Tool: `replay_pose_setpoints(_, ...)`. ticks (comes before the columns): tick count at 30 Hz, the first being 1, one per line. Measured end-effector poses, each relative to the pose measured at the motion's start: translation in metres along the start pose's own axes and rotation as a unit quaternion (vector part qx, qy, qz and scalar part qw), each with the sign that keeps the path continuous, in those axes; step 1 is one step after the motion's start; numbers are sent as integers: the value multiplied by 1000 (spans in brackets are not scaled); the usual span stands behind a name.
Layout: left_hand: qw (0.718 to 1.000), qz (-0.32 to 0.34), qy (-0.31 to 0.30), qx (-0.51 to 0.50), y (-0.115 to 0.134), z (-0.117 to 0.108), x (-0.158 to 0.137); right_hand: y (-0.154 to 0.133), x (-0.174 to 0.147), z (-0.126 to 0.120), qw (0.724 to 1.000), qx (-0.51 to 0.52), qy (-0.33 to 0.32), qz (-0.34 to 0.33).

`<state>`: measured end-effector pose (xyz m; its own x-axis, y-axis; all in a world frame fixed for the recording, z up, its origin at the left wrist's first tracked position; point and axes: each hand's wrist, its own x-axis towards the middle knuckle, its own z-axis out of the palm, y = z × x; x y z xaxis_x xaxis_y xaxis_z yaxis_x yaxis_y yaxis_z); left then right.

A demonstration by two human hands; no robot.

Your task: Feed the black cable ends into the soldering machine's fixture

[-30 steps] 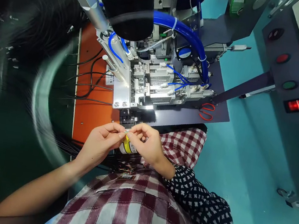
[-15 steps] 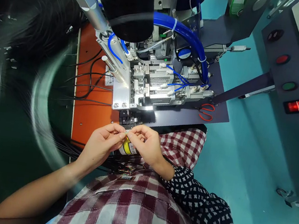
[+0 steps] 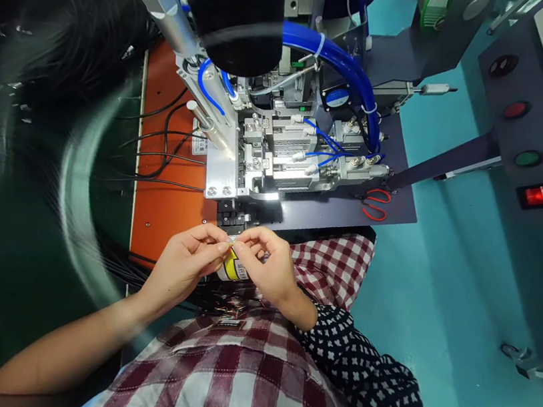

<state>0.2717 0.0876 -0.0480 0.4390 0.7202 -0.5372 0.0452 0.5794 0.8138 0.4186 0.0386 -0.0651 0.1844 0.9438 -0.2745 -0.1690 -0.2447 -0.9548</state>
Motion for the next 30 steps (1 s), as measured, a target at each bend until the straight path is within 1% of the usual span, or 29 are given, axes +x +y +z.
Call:
replay_pose_setpoints(6, 1000, 4, -4, 27, -2, 0, -1, 0, 0, 2, 1000, -17, 17, -10)
replay_pose_setpoints(14, 999, 3, -5, 52, 5, 3, -1, 0, 0, 1, 1000, -14, 16, 5)
replay_pose_setpoints(25, 1000, 8, -7, 27, -2, 1, -1, -1, 1, 2, 997, 58, 6, 58)
replay_pose_setpoints(30, 1000, 9, 5, 19, -4, 1, -1, 1, -1, 3, 995, 72, 12, 63)
